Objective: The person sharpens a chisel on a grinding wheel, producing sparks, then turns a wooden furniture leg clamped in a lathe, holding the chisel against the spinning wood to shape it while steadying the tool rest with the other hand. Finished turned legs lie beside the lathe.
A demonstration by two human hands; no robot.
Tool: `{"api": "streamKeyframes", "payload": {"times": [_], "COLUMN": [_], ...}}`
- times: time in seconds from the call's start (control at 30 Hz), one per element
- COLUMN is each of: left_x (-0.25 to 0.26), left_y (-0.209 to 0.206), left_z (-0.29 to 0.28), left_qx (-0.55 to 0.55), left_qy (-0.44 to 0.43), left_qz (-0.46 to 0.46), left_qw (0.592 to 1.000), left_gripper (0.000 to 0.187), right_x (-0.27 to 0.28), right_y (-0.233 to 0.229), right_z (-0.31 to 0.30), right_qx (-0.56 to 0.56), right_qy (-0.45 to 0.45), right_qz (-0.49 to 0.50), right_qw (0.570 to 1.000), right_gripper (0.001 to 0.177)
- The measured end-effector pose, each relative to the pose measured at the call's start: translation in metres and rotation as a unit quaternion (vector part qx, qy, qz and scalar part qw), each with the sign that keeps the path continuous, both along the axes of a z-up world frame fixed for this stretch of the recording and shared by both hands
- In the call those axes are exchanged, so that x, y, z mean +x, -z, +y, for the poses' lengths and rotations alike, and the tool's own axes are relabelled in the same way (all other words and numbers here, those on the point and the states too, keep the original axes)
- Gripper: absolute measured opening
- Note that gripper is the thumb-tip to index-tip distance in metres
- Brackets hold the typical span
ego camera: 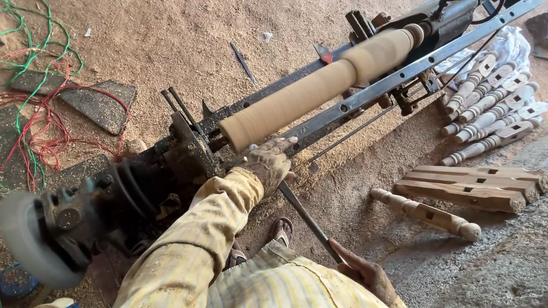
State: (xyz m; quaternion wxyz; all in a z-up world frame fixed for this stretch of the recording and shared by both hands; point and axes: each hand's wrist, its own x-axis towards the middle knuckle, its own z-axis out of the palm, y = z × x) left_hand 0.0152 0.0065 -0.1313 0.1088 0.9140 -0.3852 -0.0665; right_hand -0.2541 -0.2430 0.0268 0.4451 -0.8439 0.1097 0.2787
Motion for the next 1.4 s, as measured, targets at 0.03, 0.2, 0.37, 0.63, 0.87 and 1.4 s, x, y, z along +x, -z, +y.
{"api": "streamKeyframes", "payload": {"times": [0.03,0.2,0.37,0.63,0.87,1.4], "left_x": [0.005,-0.01,0.003,-0.004,-0.007,-0.022], "left_y": [0.01,-0.072,-0.03,-0.091,-0.095,-0.124], "left_z": [-0.003,0.005,-0.008,-0.006,-0.005,0.022], "left_qx": [0.023,0.059,0.047,0.04,0.039,0.001], "left_qy": [0.0,0.004,-0.033,-0.02,0.019,0.069], "left_qz": [0.043,0.083,0.163,0.15,0.049,-0.014], "left_qw": [0.999,0.995,0.985,0.988,0.998,0.998], "left_gripper": [0.042,0.058,0.056,0.054,0.052,0.057], "right_x": [0.0,-0.002,0.0,-0.005,-0.002,0.036], "right_y": [-0.001,0.004,-0.015,0.005,-0.011,-0.021], "right_z": [0.001,-0.001,0.007,-0.006,0.004,-0.029], "right_qx": [-0.01,0.003,0.012,0.072,0.04,-0.006], "right_qy": [-0.002,0.002,0.031,0.037,0.058,-0.07], "right_qz": [0.0,-0.021,0.002,-0.02,-0.014,-0.035], "right_qw": [1.0,1.0,0.999,0.996,0.997,0.997], "right_gripper": [0.055,0.057,0.056,0.059,0.057,0.057]}}
